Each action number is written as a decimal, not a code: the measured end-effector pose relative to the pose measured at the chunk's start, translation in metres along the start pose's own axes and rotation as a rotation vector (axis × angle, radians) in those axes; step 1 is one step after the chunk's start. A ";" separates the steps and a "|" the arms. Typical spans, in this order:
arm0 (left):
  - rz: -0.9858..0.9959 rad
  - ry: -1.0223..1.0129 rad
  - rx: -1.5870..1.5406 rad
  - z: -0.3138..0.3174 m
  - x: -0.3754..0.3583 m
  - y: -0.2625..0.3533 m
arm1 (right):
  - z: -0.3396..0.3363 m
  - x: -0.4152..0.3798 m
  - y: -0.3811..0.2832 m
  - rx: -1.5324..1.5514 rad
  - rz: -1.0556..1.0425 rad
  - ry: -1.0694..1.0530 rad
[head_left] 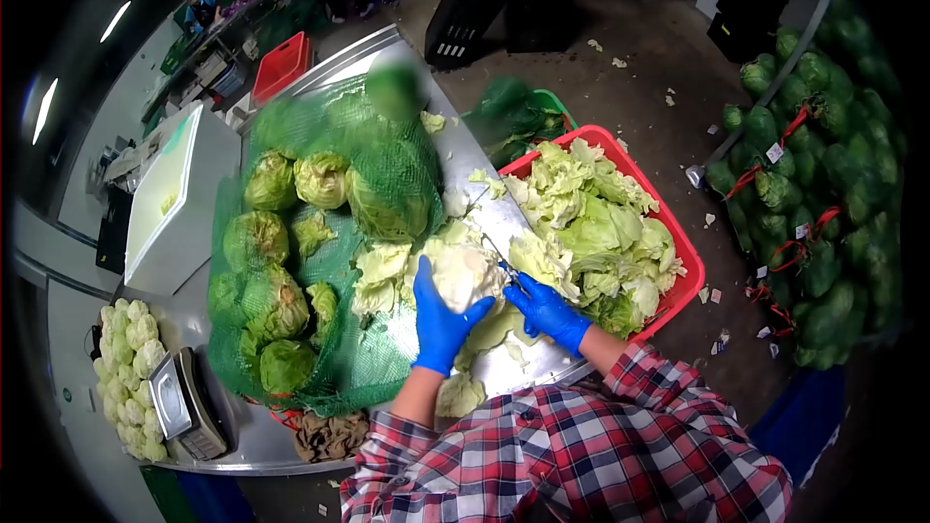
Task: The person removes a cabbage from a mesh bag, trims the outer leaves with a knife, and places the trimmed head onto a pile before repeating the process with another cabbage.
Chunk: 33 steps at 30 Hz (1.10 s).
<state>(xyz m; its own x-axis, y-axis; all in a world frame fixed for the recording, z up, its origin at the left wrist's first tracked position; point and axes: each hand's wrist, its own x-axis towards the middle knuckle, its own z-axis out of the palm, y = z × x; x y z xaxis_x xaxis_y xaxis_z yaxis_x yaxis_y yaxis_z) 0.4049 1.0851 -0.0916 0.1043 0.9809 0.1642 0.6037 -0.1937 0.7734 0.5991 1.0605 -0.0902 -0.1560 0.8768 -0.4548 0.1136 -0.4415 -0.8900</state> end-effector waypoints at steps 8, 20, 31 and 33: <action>-0.190 -0.246 0.068 -0.003 0.062 0.005 | -0.027 0.016 -0.010 -1.007 -0.547 0.106; 0.126 -0.254 -0.118 0.001 0.034 -0.011 | -0.077 0.101 0.023 -0.554 -0.224 0.204; -0.024 -0.335 -0.126 -0.026 0.012 -0.013 | -0.026 0.006 -0.021 -0.584 -0.416 -0.066; -0.041 -0.323 -0.129 -0.025 0.010 -0.014 | -0.022 0.011 -0.020 -0.668 -0.422 -0.011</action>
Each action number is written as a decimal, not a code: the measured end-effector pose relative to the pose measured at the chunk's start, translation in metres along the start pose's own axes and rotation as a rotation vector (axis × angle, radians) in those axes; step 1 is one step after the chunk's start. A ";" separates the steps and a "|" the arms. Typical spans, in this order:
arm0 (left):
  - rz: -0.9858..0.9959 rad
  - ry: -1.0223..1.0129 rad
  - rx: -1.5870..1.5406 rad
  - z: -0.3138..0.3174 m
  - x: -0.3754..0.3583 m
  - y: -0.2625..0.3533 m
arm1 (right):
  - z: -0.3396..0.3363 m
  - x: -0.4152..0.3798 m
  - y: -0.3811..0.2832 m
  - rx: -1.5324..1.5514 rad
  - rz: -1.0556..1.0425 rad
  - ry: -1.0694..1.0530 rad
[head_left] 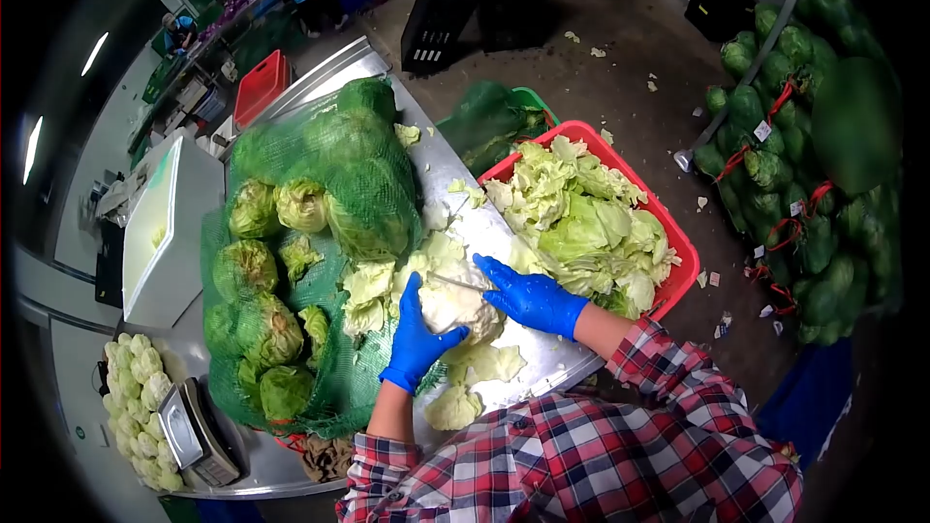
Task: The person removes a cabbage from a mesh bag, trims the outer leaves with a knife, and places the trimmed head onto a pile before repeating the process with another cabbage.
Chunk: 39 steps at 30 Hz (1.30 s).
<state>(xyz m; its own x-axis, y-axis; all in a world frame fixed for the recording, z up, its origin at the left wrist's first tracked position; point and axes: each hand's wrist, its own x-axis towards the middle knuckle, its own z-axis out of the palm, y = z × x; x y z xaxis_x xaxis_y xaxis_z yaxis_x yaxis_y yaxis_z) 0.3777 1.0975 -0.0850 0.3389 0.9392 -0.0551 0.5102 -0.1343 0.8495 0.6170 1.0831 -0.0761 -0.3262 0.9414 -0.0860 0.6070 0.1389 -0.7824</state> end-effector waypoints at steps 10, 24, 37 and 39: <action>0.062 0.121 -0.319 0.011 -0.038 -0.009 | -0.037 0.014 0.050 0.783 0.599 0.174; 0.071 0.262 -0.089 0.030 -0.039 -0.003 | 0.061 -0.011 0.024 0.252 0.000 0.153; 0.044 0.282 0.115 0.006 -0.077 0.013 | 0.056 0.005 -0.004 0.632 0.215 0.273; -0.014 0.314 0.360 0.021 -0.064 0.036 | 0.078 0.008 -0.005 0.401 0.058 0.387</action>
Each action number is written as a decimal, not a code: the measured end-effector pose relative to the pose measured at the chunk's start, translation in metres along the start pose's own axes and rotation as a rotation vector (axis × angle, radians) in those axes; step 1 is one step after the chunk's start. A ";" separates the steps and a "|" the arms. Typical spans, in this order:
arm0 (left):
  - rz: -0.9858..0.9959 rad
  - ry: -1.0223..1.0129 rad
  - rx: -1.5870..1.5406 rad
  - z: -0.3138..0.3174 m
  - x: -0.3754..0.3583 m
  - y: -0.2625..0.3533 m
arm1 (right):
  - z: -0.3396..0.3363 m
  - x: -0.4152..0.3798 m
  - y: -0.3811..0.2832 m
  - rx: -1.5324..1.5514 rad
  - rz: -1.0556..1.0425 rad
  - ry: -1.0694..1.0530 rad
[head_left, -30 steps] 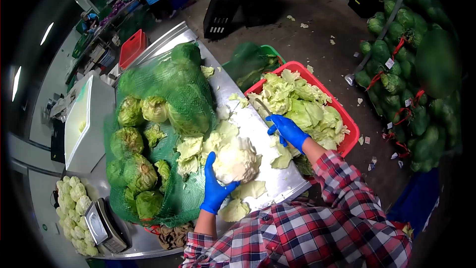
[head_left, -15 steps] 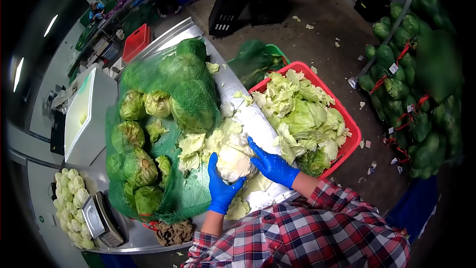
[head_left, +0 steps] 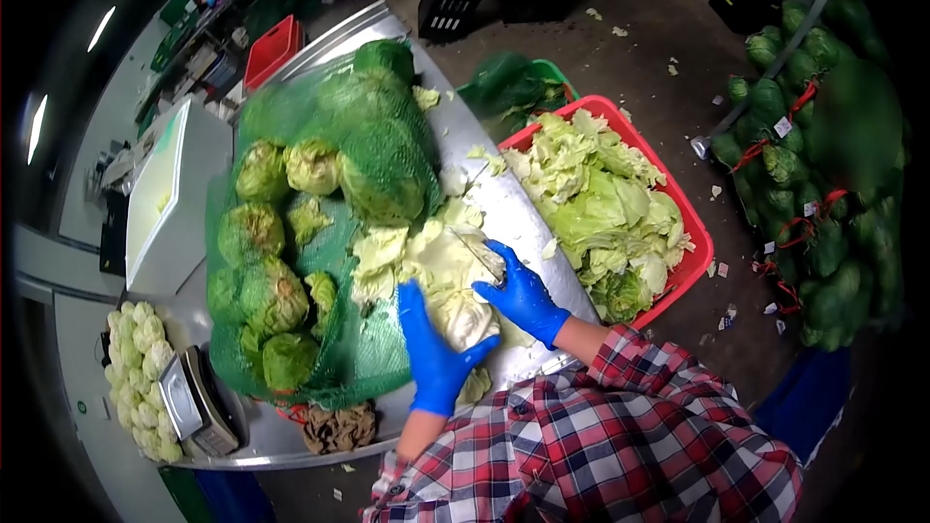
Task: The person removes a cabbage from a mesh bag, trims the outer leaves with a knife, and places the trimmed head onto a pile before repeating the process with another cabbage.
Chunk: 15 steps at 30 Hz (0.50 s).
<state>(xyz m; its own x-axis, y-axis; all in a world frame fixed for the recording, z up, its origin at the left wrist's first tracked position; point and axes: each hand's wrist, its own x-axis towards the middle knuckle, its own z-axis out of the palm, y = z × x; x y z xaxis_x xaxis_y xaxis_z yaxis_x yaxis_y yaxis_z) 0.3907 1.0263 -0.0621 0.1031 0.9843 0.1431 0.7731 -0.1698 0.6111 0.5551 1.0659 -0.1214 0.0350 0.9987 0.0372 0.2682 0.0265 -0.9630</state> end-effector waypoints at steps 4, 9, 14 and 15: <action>-0.024 -0.067 0.046 -0.006 -0.015 -0.029 | 0.003 0.018 0.015 -0.068 0.091 0.039; -0.077 -0.131 -0.383 -0.022 -0.014 -0.061 | -0.025 0.030 0.055 -0.108 0.030 0.121; -0.513 -0.124 -0.903 -0.032 0.018 -0.093 | -0.044 -0.010 -0.004 0.123 0.134 -0.326; -0.466 -0.150 -0.926 -0.025 0.019 -0.111 | -0.034 -0.019 -0.014 0.339 0.279 -0.480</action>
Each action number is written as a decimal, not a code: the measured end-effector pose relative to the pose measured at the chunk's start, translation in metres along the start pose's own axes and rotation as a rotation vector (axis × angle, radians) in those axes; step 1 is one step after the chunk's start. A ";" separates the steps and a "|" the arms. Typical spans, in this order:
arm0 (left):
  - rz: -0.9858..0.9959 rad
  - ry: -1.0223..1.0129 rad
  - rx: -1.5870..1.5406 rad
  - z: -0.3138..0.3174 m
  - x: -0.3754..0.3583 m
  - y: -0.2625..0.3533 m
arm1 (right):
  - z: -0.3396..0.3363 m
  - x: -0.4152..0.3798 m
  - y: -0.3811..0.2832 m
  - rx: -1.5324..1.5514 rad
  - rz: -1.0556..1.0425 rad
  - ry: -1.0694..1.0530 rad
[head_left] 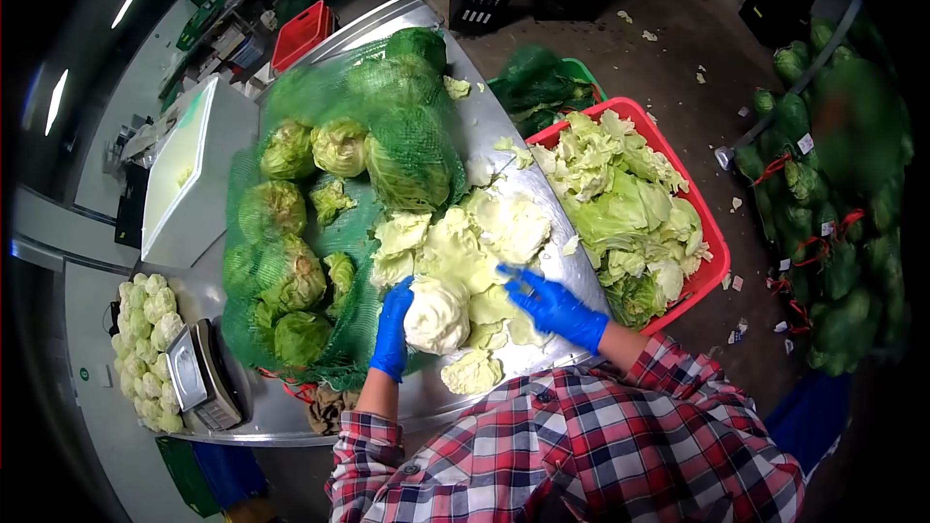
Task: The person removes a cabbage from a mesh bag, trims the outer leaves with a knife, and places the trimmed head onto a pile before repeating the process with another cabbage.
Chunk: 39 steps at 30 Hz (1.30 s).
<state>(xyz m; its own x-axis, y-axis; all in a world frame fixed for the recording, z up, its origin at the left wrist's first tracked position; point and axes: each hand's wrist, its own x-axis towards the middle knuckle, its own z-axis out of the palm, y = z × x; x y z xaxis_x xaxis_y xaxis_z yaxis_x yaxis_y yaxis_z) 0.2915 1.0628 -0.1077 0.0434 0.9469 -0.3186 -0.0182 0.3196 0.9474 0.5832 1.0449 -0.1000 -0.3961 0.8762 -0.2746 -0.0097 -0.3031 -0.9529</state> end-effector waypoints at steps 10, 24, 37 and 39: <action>-0.462 -0.201 -0.507 0.036 -0.053 -0.013 | 0.007 0.002 -0.027 0.051 0.044 -0.038; 0.358 -0.021 0.546 0.068 -0.020 -0.001 | -0.009 0.005 -0.039 -0.822 -0.250 -0.064; 0.314 0.169 0.689 0.086 -0.041 0.007 | -0.026 -0.007 -0.068 -0.736 0.108 -0.039; 0.374 0.153 0.788 0.093 -0.038 0.010 | -0.010 -0.008 -0.045 -0.870 -0.191 0.001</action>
<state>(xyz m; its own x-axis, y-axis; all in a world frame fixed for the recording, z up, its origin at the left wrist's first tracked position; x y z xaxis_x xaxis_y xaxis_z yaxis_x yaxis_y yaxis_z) 0.3824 1.0265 -0.0827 0.0372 0.9969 0.0690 0.6914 -0.0756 0.7185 0.5961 1.0551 -0.0560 -0.4583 0.8830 -0.1012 0.6256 0.2396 -0.7425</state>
